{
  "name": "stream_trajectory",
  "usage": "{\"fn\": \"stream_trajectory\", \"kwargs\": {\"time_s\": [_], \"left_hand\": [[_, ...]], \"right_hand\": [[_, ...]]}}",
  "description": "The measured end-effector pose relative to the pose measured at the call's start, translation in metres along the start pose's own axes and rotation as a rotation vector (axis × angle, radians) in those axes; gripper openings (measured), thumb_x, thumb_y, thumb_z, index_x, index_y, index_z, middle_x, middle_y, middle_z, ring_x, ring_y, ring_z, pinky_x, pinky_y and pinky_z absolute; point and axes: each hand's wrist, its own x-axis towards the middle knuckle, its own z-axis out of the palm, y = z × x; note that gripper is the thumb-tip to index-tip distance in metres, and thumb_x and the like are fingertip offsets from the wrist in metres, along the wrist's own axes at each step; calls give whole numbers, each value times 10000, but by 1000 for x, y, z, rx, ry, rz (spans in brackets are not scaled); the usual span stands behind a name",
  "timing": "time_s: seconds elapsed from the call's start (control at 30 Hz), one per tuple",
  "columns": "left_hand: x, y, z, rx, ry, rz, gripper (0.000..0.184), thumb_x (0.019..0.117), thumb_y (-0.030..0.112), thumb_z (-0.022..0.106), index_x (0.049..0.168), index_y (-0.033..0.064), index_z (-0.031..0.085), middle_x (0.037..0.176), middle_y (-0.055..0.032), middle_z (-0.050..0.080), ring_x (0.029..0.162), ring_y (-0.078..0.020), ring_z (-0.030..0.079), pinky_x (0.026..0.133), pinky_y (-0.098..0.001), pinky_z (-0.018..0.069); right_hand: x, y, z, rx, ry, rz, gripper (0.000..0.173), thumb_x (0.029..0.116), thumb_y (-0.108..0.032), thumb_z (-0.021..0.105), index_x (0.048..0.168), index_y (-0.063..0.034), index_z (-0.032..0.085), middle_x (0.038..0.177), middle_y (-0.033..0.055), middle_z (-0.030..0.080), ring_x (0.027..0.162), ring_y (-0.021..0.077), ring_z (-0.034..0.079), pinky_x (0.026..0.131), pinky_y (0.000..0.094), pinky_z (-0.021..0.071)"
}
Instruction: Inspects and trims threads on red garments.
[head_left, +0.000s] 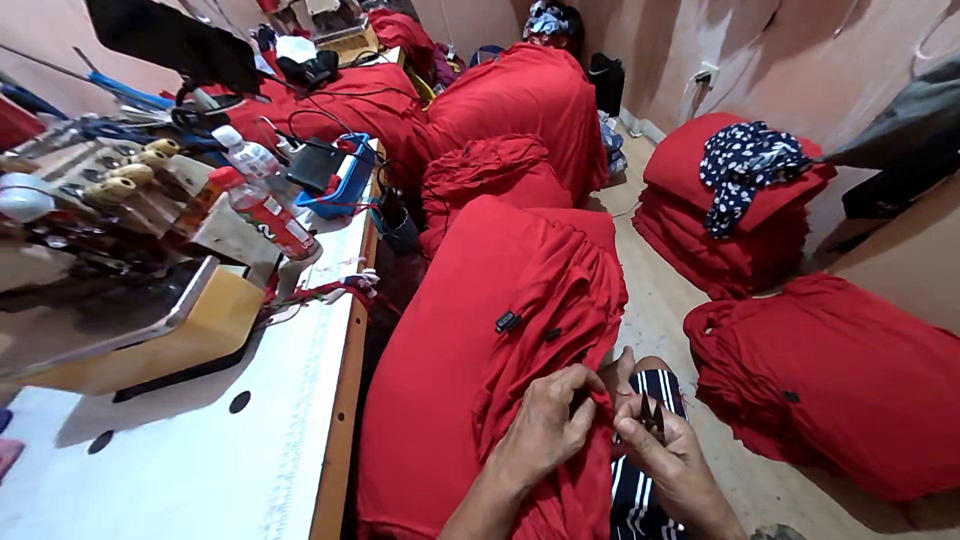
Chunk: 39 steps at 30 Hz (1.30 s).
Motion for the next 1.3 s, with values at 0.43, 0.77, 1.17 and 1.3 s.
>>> {"fn": "stream_trajectory", "kwargs": {"time_s": [0.43, 0.77, 1.17, 1.3], "left_hand": [[-1, -1, -5, -50, -177, 4, 203, 993, 90, 554, 913, -57, 668, 784, -145, 651, 712, -182, 627, 691, -306, 519], [3, 9, -6, -5, -154, -162, 250, 1071, 139, 444, 1020, -50, 601, 733, -108, 588, 653, -171, 577, 635, -319, 490], [3, 10, -11, -32, -245, -231, 276, 1086, 161, 420, 1044, -49, 594, 777, -124, 619, 711, -191, 616, 691, -350, 510], [4, 10, -11, -31, -265, -231, 278, 1085, 166, 425, 1039, -46, 599, 761, -114, 602, 696, -185, 594, 677, -345, 492]], "right_hand": [[10, -3, 0, -133, -10, -45, 66, 1005, -151, 562, 1016, -108, 610, 874, -132, 624, 742, -66, 579, 666, 139, 508], [3, 7, -14, -246, -18, 178, 225, 1008, -218, 472, 1115, -55, 586, 861, -102, 575, 655, -61, 492, 582, 131, 423], [-6, 20, -17, -607, 40, -158, 282, 956, -261, 632, 1047, -3, 701, 871, 18, 698, 725, -31, 609, 665, 143, 515], [-6, 20, -17, -657, 52, -180, 280, 984, -268, 604, 1042, -18, 716, 898, 24, 721, 784, -20, 651, 716, 163, 538]]}}
